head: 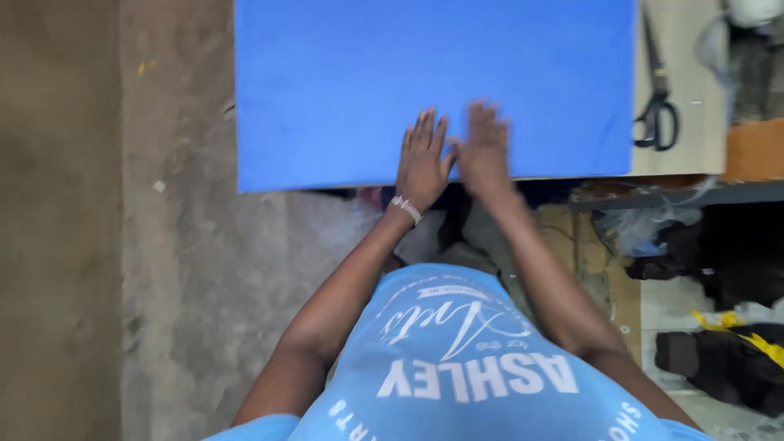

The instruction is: Spreading, smoothing, and cutting a large piece of blue fabric on a cutting table

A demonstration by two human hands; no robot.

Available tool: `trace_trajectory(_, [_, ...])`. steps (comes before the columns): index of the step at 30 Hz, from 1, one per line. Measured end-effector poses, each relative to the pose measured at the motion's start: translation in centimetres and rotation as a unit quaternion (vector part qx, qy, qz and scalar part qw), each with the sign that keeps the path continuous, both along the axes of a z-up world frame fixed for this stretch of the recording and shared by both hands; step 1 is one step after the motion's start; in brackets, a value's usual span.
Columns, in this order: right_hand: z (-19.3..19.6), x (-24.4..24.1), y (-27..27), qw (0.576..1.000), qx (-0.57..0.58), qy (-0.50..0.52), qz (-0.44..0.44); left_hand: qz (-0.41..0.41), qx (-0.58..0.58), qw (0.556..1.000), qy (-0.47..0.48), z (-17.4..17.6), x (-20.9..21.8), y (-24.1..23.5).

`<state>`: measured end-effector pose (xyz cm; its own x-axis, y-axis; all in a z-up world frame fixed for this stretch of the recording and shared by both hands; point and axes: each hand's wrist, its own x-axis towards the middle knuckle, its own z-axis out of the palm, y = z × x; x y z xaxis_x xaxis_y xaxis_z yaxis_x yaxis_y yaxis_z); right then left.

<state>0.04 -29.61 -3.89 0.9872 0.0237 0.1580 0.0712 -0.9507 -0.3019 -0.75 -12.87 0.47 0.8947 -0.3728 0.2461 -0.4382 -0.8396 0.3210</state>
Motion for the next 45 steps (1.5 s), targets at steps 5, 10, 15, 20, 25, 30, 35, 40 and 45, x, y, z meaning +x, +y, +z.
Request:
trace_trajectory(5, [0.5,-2.8,8.5,0.979,0.147,-0.128,0.053,-0.006,-0.081,0.996,0.048,2.2,-3.0,-0.9])
trace_trajectory(10, [3.1,-3.5,6.5,0.976,0.185,-0.075,0.086,-0.027,0.046,0.996,0.07,-1.9,-1.6,0.4])
trace_trajectory(15, [5.9,-3.3,5.3,0.973,0.178,-0.051,0.136,0.009,0.122,0.989,0.078,-2.5,-1.2,0.2])
trace_trajectory(20, [6.8,-2.7,4.6,0.96,0.182,0.02,0.211,0.009,0.172,0.974,0.146,-3.3,-0.8,-0.1])
trace_trajectory(25, [8.6,-0.3,3.4,0.915,0.274,0.081,0.285,0.016,-0.201,0.94,0.276,-5.1,-0.2,2.2])
trace_trajectory(30, [10.7,-1.1,9.6,0.933,0.257,0.049,0.246,0.064,-0.599,0.727,0.329,1.8,1.6,6.7])
trace_trajectory(35, [13.9,-5.7,24.4,0.918,0.275,0.033,0.285,0.01,-0.856,0.315,0.411,5.9,0.1,15.7])
trace_trajectory(40, [15.7,-5.1,32.0,0.854,0.438,0.088,0.265,0.052,-0.834,0.43,0.342,9.7,-4.2,21.6])
trace_trajectory(45, [16.3,-4.9,35.6,0.862,0.459,0.097,0.192,0.037,-0.723,0.638,0.261,12.6,-5.6,25.5])
